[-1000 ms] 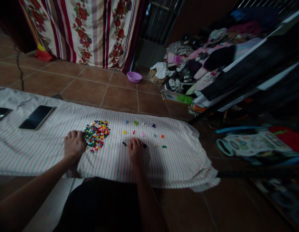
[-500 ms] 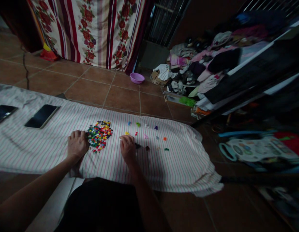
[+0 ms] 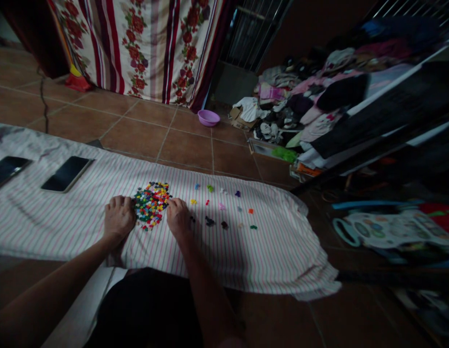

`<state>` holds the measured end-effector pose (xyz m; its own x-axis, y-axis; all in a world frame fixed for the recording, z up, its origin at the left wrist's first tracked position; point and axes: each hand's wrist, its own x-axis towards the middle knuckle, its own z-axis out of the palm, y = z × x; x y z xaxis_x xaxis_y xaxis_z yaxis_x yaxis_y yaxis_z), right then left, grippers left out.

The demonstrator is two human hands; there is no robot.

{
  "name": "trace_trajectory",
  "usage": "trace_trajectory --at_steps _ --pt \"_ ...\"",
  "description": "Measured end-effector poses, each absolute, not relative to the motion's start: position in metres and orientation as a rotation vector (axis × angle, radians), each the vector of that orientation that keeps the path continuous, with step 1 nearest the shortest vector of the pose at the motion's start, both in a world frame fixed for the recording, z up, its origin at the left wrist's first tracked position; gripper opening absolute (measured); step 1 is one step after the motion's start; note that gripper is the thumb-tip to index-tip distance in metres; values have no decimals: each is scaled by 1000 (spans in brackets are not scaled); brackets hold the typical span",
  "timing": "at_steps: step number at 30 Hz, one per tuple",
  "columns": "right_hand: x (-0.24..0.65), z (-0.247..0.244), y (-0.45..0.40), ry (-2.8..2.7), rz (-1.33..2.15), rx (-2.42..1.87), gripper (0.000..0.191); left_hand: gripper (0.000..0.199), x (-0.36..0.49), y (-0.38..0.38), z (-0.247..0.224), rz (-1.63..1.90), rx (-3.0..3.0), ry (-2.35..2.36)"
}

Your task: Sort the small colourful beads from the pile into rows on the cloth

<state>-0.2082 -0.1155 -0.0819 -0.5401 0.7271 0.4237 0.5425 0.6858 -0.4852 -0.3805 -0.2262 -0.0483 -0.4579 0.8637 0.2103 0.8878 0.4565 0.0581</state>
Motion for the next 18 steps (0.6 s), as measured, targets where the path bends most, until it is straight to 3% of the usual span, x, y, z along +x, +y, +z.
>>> trace_trajectory --at_steps 18 --pt "-215 -91 -122 -2256 285 -1100 17 30 -380 -226 -50 -264 -1534 -2547"
